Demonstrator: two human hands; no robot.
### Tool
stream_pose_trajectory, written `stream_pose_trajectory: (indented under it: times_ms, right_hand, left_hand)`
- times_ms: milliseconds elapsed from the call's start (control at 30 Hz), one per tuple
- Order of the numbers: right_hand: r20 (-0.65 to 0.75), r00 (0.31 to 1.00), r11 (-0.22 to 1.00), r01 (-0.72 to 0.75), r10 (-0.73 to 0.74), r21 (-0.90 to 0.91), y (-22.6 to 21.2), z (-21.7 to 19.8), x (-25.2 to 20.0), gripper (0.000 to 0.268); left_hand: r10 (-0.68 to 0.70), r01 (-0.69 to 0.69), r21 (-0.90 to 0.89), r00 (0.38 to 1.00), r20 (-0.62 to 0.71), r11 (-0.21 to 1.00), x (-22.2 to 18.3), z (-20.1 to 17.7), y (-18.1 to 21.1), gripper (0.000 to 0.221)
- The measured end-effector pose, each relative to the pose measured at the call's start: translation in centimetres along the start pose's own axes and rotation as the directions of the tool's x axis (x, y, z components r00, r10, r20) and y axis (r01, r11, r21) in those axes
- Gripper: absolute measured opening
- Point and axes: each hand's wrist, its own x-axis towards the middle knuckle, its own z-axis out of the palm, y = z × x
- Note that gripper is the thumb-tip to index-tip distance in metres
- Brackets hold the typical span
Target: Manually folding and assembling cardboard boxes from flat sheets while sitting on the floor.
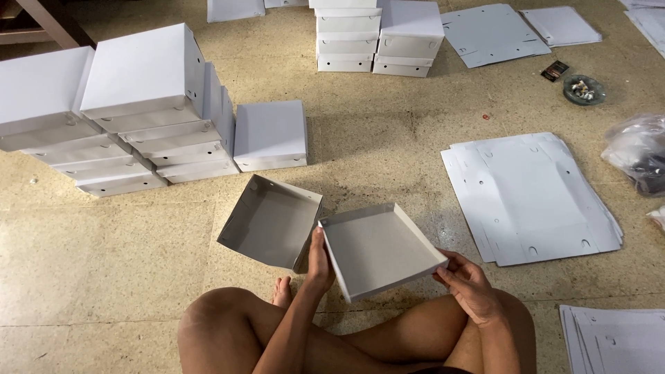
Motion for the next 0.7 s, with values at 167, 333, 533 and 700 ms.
stream_pose_trajectory:
  times_ms: [167, 333, 533, 700]
  right_hand:
    - [0.153, 0.987, 0.999, 0.035, -0.040, 0.036, -1.7, 3.0, 0.3, 0.049]
    - [-0.204, 0.974, 0.628, -0.223, 0.103, -0.746, -4.4, 8.1, -0.3, 0.062]
    - [-0.218, 0.968, 0.923, -0.196, 0.127, -0.331, -0.4, 6.1, 2.1, 0.057]
    - [-0.022, 1.000, 1.000, -0.012, 0.012, -0.010, 3.1, 1.8, 5.5, 0.049]
  left_hand:
    - [-0.062, 0.076, 0.109, 0.990, -0.130, 0.991, 3.5, -3.2, -1.7, 0.065]
    - [-0.155, 0.173, 0.233, 0.983, -0.096, 0.957, 1.6, -1.3, -1.5, 0.087]
    - [-0.180, 0.175, 0.187, 0.984, 0.009, 0.967, -3.7, 2.3, 2.9, 0.076]
    - [-0.080, 0.124, -0.134, 0.952, 0.295, 0.983, 1.9, -1.6, -3.5, 0.042]
